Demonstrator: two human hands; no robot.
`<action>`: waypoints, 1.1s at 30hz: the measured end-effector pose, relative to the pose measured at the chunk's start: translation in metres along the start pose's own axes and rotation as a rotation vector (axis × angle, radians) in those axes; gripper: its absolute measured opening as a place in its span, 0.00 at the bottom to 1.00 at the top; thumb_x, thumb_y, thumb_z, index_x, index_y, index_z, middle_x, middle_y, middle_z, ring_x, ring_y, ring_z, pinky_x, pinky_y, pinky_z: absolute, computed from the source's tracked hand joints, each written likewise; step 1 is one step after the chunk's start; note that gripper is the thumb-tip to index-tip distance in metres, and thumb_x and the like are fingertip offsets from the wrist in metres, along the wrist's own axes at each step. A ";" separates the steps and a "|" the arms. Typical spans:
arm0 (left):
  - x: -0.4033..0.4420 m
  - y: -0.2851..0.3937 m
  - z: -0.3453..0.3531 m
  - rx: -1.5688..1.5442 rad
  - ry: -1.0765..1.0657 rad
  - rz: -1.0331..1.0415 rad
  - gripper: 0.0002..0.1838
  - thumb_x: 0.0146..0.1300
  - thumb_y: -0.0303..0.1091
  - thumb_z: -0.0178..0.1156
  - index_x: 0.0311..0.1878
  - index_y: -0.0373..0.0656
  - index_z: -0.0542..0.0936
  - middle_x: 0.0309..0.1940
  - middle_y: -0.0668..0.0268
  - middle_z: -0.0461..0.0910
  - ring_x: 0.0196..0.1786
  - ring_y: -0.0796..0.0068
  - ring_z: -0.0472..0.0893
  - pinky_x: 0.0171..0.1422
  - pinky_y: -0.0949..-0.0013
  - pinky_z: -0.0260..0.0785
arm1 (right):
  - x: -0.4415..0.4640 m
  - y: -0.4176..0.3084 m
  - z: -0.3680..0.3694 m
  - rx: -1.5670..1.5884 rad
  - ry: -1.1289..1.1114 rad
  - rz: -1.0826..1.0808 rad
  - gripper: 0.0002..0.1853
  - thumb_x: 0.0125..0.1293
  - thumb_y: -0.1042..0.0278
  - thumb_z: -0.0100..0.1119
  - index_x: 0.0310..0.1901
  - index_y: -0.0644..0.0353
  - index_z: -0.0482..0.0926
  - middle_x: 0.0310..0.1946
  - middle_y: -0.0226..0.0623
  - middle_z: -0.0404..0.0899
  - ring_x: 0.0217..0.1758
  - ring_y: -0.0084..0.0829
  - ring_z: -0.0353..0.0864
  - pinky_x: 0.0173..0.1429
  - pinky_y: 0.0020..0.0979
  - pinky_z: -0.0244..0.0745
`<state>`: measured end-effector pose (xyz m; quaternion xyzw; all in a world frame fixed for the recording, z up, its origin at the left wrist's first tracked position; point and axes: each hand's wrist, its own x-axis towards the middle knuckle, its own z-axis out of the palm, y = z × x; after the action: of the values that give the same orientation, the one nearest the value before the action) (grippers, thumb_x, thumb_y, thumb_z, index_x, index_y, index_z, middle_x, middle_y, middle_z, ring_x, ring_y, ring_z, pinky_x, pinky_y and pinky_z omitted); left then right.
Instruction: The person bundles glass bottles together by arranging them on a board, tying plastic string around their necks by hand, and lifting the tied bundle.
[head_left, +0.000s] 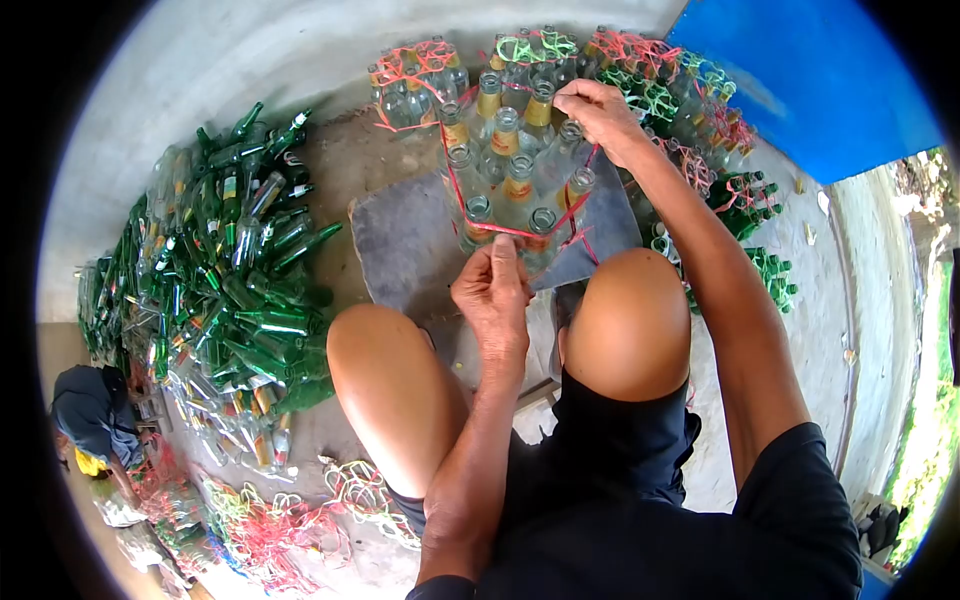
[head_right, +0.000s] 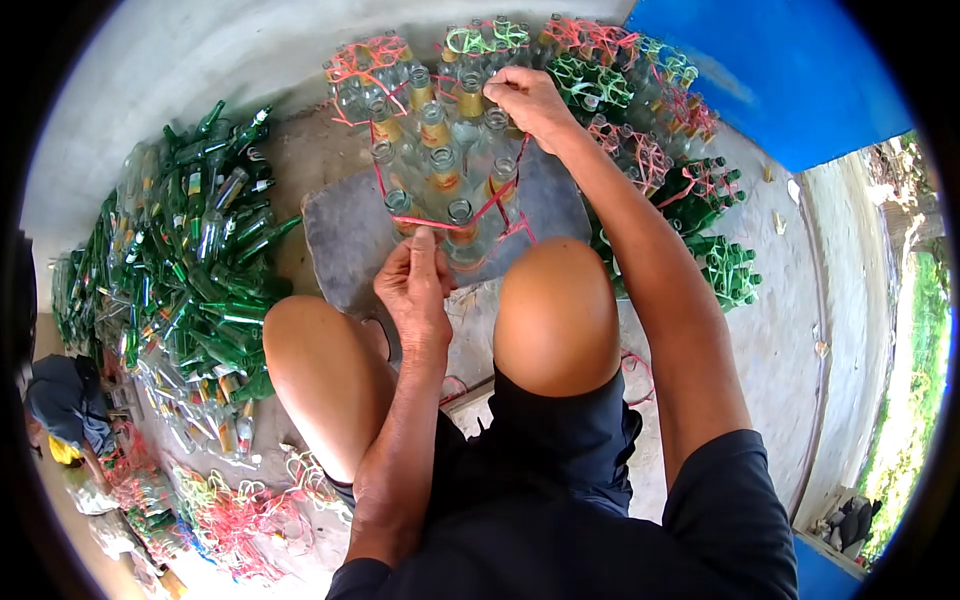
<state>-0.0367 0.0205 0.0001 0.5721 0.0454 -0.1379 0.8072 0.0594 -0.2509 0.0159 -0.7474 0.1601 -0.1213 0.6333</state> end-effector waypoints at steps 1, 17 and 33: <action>-0.006 -0.001 0.001 0.041 -0.035 0.021 0.15 0.77 0.40 0.64 0.37 0.39 0.86 0.20 0.74 0.73 0.19 0.86 0.67 0.25 0.76 0.62 | -0.003 0.000 0.000 -0.014 0.005 -0.014 0.07 0.73 0.67 0.66 0.44 0.61 0.86 0.25 0.19 0.70 0.23 0.13 0.60 0.24 0.25 0.51; -0.024 -0.039 0.041 0.633 -0.321 0.512 0.29 0.80 0.29 0.54 0.77 0.27 0.61 0.46 0.45 0.85 0.43 0.57 0.85 0.53 0.59 0.77 | -0.065 0.016 -0.015 -0.403 0.092 -0.338 0.07 0.75 0.70 0.62 0.43 0.65 0.84 0.27 0.26 0.79 0.30 0.15 0.69 0.33 0.27 0.66; 0.010 -0.054 0.095 0.641 0.057 0.606 0.18 0.79 0.31 0.52 0.66 0.31 0.72 0.49 0.39 0.82 0.50 0.37 0.82 0.54 0.49 0.74 | -0.086 0.002 -0.022 -0.533 -0.024 -0.496 0.04 0.73 0.74 0.63 0.42 0.67 0.82 0.28 0.38 0.82 0.29 0.20 0.73 0.32 0.29 0.69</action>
<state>-0.0504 -0.0867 -0.0188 0.7846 -0.1472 0.1138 0.5915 -0.0281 -0.2380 0.0192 -0.9037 -0.0074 -0.2166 0.3692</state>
